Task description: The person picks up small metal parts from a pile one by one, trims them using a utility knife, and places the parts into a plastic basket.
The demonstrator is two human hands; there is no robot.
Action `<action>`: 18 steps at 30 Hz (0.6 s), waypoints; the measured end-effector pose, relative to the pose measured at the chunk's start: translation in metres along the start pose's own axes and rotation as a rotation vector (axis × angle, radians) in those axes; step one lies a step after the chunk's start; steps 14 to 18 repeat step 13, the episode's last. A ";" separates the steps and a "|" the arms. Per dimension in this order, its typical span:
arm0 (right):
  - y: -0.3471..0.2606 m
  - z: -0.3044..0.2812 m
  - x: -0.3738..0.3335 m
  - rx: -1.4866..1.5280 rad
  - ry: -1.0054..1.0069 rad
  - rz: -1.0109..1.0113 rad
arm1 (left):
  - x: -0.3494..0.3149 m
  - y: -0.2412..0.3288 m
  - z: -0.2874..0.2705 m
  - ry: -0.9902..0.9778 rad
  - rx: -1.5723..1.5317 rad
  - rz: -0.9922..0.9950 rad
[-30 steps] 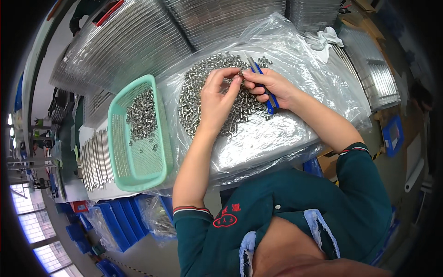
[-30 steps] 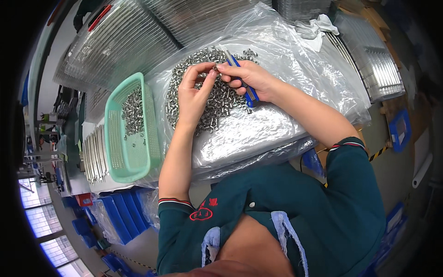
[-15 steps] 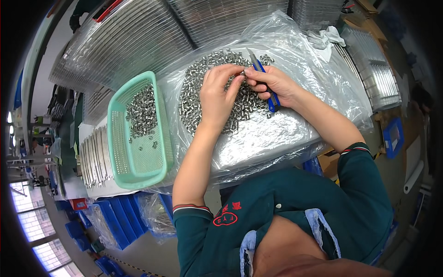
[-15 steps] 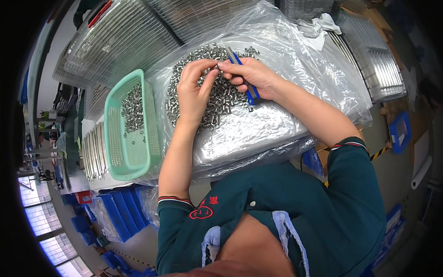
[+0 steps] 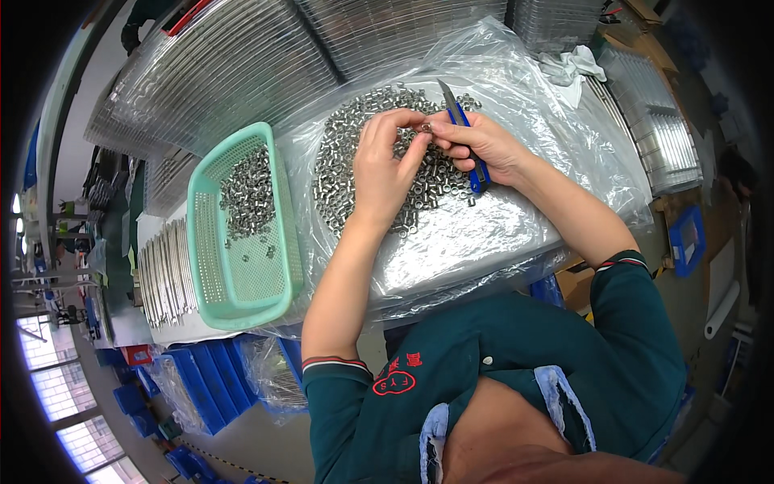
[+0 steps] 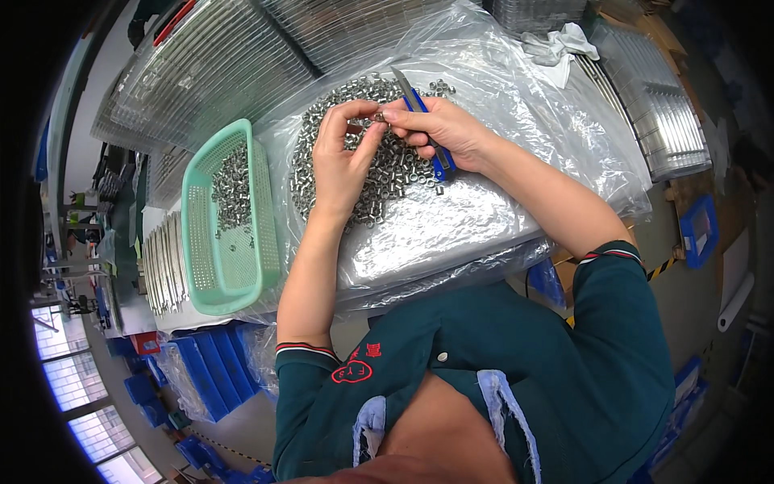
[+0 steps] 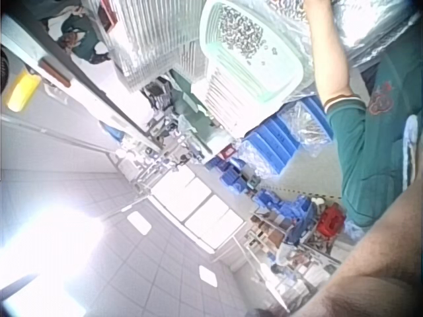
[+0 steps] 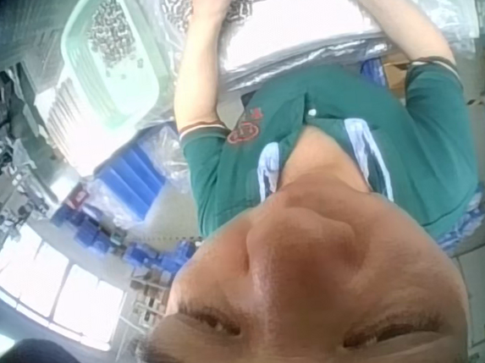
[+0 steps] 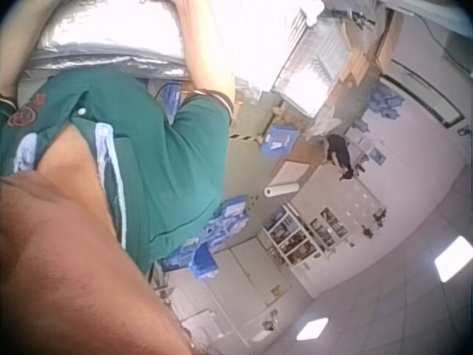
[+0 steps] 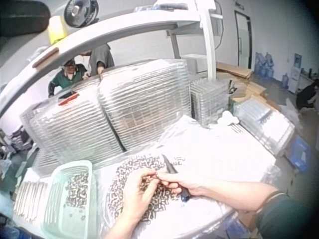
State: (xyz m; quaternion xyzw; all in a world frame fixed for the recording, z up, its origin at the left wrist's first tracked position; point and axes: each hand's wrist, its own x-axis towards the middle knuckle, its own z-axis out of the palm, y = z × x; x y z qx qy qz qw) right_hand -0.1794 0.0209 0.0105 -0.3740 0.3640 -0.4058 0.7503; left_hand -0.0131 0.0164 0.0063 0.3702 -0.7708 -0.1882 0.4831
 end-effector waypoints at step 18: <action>0.002 -0.006 0.003 0.155 -0.034 0.010 | 0.000 -0.001 -0.001 -0.027 -0.170 -0.121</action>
